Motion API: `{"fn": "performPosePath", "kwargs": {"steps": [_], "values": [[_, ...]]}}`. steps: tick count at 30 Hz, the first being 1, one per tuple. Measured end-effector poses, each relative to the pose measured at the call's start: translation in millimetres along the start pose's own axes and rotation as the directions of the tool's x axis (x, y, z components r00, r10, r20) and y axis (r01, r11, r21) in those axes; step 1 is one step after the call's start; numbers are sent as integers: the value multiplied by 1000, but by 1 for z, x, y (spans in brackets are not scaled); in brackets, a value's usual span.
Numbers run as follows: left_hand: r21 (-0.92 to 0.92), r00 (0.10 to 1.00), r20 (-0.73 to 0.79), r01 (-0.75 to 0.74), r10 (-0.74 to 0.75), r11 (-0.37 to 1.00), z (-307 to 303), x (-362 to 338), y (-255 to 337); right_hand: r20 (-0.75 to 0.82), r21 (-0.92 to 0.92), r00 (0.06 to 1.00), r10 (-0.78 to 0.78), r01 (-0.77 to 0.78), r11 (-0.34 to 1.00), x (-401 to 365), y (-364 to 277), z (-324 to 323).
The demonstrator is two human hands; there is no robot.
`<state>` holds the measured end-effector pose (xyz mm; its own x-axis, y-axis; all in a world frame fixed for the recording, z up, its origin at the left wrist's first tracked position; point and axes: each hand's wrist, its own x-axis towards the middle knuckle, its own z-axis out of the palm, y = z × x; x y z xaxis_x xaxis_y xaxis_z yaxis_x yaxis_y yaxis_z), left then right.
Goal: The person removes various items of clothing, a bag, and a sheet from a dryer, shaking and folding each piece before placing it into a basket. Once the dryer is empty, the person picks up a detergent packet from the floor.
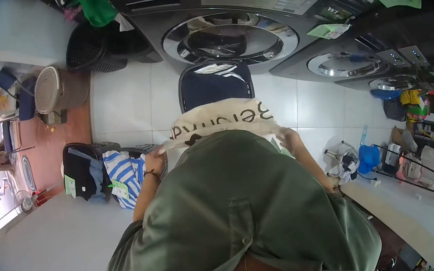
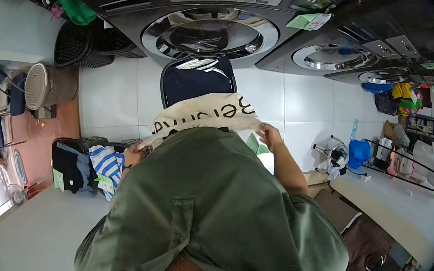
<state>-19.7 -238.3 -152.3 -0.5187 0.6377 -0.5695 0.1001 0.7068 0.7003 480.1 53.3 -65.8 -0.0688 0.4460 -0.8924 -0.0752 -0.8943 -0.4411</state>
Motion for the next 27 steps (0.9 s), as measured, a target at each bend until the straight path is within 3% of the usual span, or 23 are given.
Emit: {"fn": "performPosePath", "kwargs": {"steps": [2,3,4,6,8,10,12,14,15,16,17,18,19,20,21,22,23,24,25,26,27], "values": [[223,987,-79,-122,142,967,-23,-11,86,96,-61,983,-156,163,985,-11,-26,15],[143,979,-99,-163,178,976,-34,0,100,126,-302,934,-334,356,884,-14,-42,20],[64,970,-122,-206,212,977,-49,11,111,196,-513,852,-486,512,689,-16,-61,23],[-13,961,-46,-275,274,961,-83,20,152,284,-509,808,-517,584,633,-29,-106,28],[245,947,134,-316,291,917,-123,16,205,308,-712,839,-449,516,477,-61,-154,33],[-33,848,236,-482,475,876,-149,9,242,325,-710,785,-528,571,412,-80,-186,31],[-257,831,161,-485,532,836,-160,-1,287,338,-278,582,-740,812,513,-82,-208,24],[-377,830,80,-487,552,788,-160,12,319,424,233,444,-790,789,569,-108,-235,60],[-391,836,38,-491,547,778,-157,26,337,310,250,512,-801,769,589,-105,-247,80],[-264,879,-94,-475,468,839,-142,21,368,194,272,573,-796,748,605,-100,-259,100],[-387,877,-161,-477,452,789,-131,43,374,103,153,532,-841,827,542,-94,-267,119],[-31,762,-355,-588,541,808,-119,58,382,17,25,475,-880,880,475,-89,-268,135],[-54,703,-438,-642,560,765,-107,93,372,-67,-209,325,-943,920,331,-88,-265,149],[24,665,-477,-644,575,765,-92,99,374,-153,-259,282,-947,913,314,-95,-254,172],[212,571,-492,-653,657,727,-69,78,384,-108,-257,289,-951,916,307,-135,-230,199],[17,610,-412,-737,676,676,-41,14,415,48,-425,130,-990,900,98,-159,-206,216],[-63,646,-337,-742,685,668,-19,-16,425,75,-376,147,-986,920,108,-142,-171,231],[-98,515,-272,-855,813,509,5,-23,415,293,-161,253,-922,964,213,-164,-139,247],[-221,574,-188,-816,797,535,27,-31,403,601,47,311,-736,906,421,-150,-110,251],[-334,626,-102,-754,773,566,49,-39,391,722,-59,318,-615,913,404,-167,-92,260],[-102,568,-70,-822,820,561,38,-76,419,754,92,244,-610,880,466,-176,-84,264]]}}
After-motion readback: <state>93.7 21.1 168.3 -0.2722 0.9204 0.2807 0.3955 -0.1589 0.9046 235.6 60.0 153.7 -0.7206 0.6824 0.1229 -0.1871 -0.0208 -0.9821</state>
